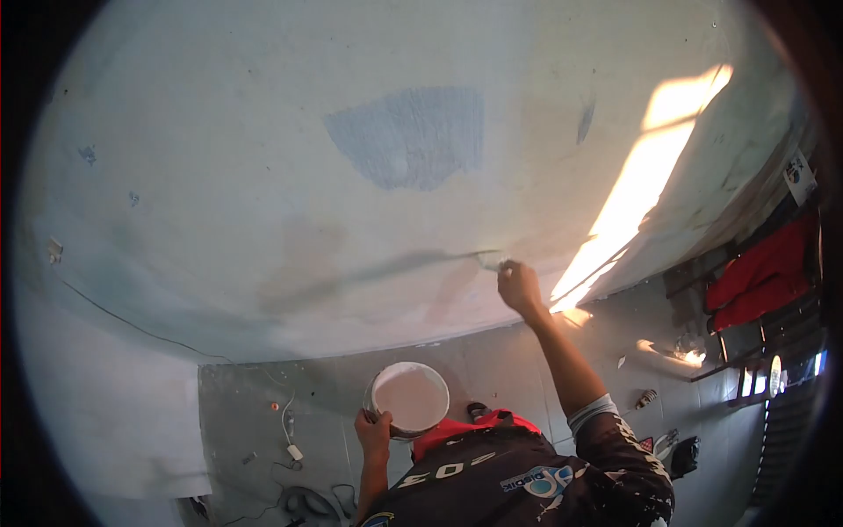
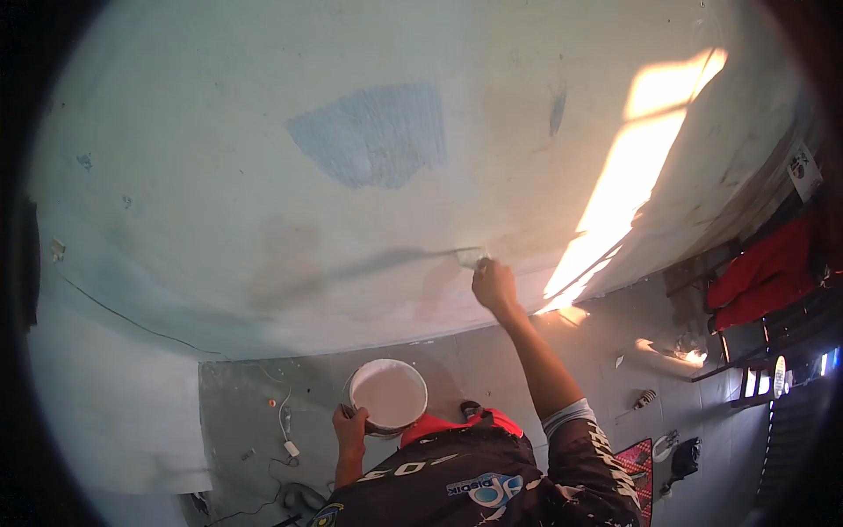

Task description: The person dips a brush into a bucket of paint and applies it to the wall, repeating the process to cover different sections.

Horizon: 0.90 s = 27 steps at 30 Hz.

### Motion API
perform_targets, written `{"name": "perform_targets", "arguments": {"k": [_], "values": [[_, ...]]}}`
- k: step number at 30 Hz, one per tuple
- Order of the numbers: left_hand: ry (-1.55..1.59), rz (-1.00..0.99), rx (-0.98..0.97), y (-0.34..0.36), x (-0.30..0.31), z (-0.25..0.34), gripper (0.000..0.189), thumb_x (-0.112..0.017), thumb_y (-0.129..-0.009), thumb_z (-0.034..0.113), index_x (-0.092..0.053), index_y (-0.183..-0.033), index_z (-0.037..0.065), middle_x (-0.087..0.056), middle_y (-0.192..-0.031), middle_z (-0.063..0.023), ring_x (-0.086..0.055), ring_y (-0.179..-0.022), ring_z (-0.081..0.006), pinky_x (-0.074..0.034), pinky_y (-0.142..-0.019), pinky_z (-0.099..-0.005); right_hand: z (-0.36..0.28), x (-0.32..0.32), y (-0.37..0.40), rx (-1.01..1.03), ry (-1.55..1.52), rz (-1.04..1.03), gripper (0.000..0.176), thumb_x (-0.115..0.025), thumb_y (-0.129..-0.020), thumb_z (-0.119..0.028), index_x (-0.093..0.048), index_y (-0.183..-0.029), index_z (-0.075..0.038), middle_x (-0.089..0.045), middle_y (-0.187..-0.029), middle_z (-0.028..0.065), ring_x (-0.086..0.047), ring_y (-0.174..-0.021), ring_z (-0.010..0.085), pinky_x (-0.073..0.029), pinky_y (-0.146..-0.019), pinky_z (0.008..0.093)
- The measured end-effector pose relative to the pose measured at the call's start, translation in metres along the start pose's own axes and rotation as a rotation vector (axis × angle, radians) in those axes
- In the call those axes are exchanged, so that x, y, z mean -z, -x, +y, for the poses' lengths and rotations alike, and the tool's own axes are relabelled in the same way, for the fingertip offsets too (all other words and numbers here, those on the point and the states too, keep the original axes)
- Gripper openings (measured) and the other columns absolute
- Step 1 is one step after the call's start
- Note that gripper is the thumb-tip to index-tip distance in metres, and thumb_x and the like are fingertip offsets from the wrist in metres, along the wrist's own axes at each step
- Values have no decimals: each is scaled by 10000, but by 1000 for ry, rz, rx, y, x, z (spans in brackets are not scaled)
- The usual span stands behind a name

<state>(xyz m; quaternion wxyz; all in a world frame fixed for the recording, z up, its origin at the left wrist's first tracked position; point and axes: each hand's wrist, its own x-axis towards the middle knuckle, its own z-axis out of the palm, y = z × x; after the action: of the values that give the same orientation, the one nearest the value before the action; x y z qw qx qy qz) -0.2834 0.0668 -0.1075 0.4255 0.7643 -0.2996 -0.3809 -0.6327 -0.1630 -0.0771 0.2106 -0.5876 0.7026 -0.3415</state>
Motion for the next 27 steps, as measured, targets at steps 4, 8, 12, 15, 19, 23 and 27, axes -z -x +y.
{"name": "perform_targets", "arguments": {"k": [4,8,12,15,19,23,27], "values": [[92,-36,31,-2,-6,-7,257,-654,-679,85,-539,-885,-19,-538,-819,-47,-524,-712,-137,-448,-634,-295,-79,80,-19,71,-136,143,339,-659,-826,-164,-672,-1107,26,-591,-562,182,-628,-532,251,-479,-544,390],[74,-83,17,2,-12,9,264,-656,-686,93,-553,-901,-20,-555,-837,-45,-531,-726,-130,-448,-637,-283,-176,163,-2,229,-296,315,340,-648,-850,-151,-665,-1145,18,-414,-506,52,-396,-478,97,-348,-462,325],[8,-107,-28,-3,-13,5,251,-661,-690,98,-564,-892,-15,-557,-815,-33,-525,-719,-125,-440,-629,-275,-228,190,8,396,-354,522,238,-594,-889,-113,-655,-1082,12,-437,-535,82,-419,-487,178,-357,-490,330],[-3,-114,-14,-1,-13,5,224,-660,-689,96,-555,-860,-5,-526,-772,-17,-502,-693,-117,-422,-611,-278,-201,157,-11,511,-145,602,250,-594,-877,-99,-622,-1114,-27,-587,-655,185,-597,-581,362,-451,-531,434],[57,-97,30,5,-14,6,205,-657,-684,95,-539,-827,6,-479,-736,3,-471,-664,-111,-401,-587,-283,-79,30,-3,419,166,446,468,-572,-906,-131,-484,-1364,-102,-589,-755,206,-588,-578,395,-476,-501,493],[54,-77,59,9,-7,1,206,-657,-684,92,-544,-834,5,-503,-754,-7,-486,-675,-118,-413,-597,-283,36,-80,29,79,113,116,348,-540,-888,-153,-559,-1226,-70,-624,-768,254,-612,-677,450,-497,-604,533],[0,-81,8,7,-8,9,199,-655,-685,83,-530,-821,10,-505,-759,-19,-483,-657,-117,-405,-573,-282,77,-115,37,-167,1,-92,250,-508,-870,-180,-627,-1043,-43,-642,-849,293,-617,-830,484,-493,-754,549]]}}
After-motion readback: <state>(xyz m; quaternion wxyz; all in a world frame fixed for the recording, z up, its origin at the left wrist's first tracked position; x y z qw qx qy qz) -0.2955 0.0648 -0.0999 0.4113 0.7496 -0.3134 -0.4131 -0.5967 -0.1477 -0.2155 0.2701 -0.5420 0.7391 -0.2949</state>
